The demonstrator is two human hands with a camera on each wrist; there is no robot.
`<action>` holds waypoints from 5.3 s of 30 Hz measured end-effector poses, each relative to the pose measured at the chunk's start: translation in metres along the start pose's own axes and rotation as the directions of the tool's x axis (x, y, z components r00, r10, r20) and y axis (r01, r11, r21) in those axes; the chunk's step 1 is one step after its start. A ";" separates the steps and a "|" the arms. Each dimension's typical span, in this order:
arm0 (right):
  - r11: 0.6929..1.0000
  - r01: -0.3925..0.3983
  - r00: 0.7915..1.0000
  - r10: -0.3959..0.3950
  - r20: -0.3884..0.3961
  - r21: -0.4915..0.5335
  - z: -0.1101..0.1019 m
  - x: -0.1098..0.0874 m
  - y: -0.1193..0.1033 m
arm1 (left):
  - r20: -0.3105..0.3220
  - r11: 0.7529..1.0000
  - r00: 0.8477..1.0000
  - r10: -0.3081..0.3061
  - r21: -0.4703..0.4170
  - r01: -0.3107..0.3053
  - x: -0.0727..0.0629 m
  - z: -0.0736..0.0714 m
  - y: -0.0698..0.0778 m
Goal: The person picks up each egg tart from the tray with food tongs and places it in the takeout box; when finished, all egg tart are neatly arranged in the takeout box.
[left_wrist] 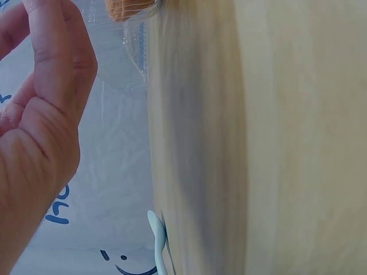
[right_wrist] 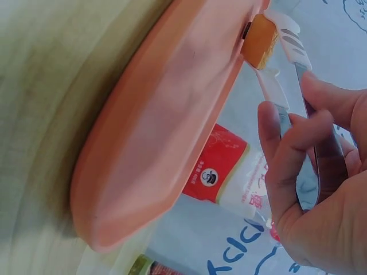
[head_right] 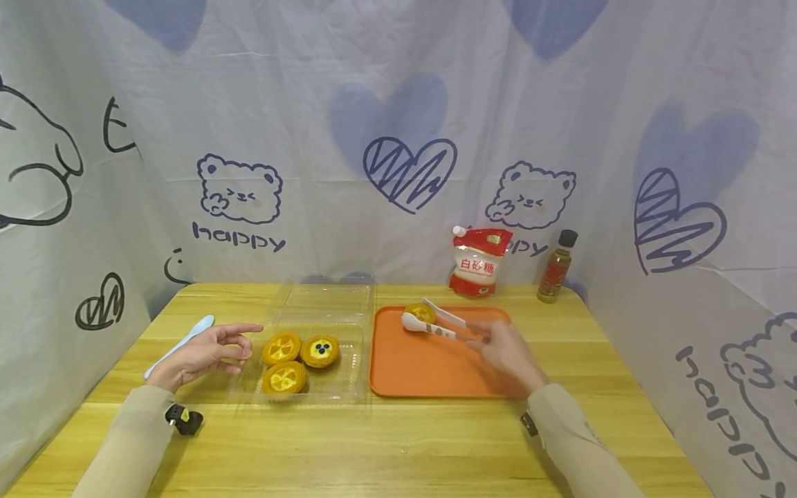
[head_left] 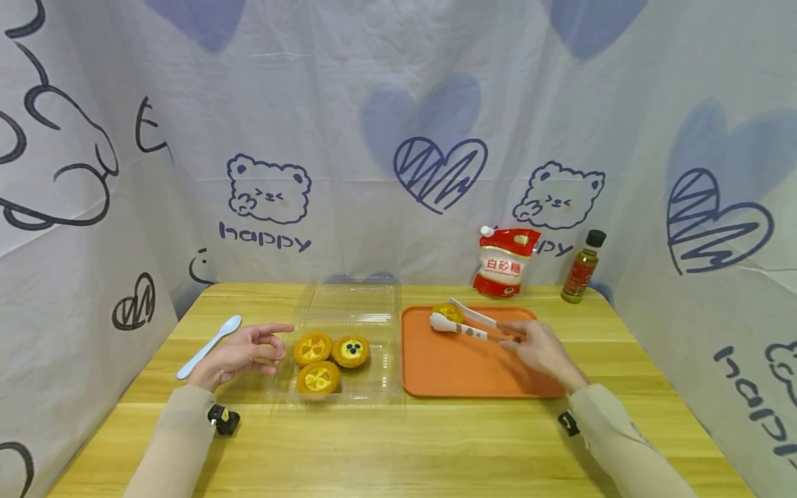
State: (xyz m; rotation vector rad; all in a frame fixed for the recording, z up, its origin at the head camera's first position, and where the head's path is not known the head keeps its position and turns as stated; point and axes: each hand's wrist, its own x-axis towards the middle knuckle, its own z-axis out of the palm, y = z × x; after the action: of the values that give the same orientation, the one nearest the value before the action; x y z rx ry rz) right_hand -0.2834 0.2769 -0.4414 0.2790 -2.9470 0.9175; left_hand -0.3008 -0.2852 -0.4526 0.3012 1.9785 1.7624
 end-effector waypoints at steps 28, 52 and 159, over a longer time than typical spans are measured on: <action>0.964 0.095 0.993 -0.108 0.039 0.247 -0.002 -0.013 -0.032 | 0.012 1.000 1.000 0.019 -0.001 -0.019 0.001 0.000 -0.002; 0.941 0.290 0.940 -0.315 0.134 0.175 0.005 -0.011 -0.059 | -0.007 1.000 1.000 -0.004 -0.001 0.004 0.002 -0.001 -0.002; 0.943 0.229 0.927 -0.287 0.241 0.241 -0.001 0.000 -0.055 | 0.007 1.000 1.000 -0.007 -0.003 0.007 0.000 -0.001 0.000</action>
State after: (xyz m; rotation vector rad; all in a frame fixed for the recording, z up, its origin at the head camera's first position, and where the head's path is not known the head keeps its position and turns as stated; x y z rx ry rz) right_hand -0.2737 0.2328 -0.4094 0.8493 -2.9421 1.2370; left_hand -0.3016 -0.2859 -0.4531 0.2985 1.9691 1.7576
